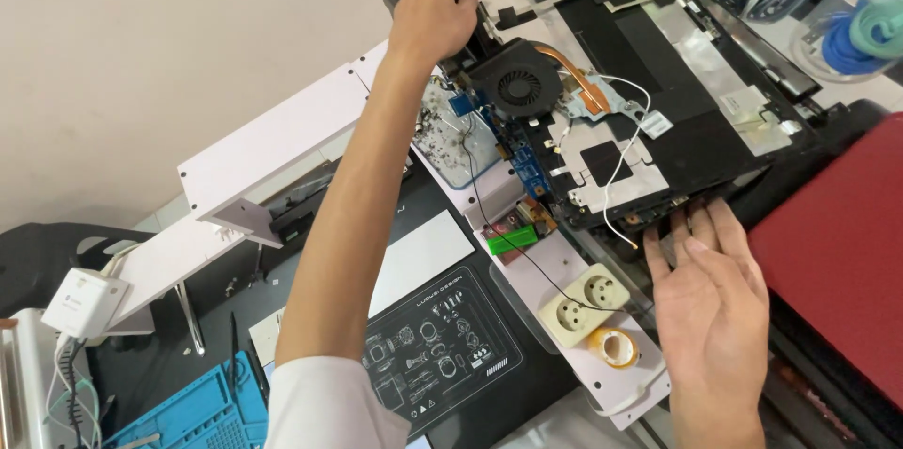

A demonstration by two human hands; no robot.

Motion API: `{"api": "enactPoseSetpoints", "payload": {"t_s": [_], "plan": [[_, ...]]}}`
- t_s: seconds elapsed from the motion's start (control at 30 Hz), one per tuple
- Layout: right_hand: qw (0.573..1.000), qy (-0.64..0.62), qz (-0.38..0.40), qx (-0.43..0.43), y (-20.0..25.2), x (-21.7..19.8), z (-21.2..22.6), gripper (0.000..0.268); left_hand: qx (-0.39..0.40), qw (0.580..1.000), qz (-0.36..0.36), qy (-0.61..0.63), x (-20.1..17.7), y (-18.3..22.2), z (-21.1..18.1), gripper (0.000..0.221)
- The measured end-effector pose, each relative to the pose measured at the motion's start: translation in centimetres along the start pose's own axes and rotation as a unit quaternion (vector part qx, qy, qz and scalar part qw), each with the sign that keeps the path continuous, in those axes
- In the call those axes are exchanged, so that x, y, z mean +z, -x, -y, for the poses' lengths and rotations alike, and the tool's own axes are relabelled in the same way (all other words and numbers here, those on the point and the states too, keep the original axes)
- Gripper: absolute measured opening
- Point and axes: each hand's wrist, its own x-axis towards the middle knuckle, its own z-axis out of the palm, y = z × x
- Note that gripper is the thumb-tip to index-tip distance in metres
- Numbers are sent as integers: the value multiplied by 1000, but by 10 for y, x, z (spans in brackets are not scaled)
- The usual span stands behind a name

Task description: Repairing a laptop by disassembling components and handling internal parts.

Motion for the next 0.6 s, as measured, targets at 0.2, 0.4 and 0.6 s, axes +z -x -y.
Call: {"api": "enactPoseSetpoints", "payload": {"t_s": [0.2,0.4,0.6], "plan": [[1000,12,-9,17,-2,4,2,58,-97,994,24,41,19,-5,7,63],[1000,-3,16,16,-1,-14,0,52,-49,991,-12,122,62,-14,42,79],[1000,-22,18,-6,0,-16,-2,46,-20,987,3,157,82,-18,55,75]]}}
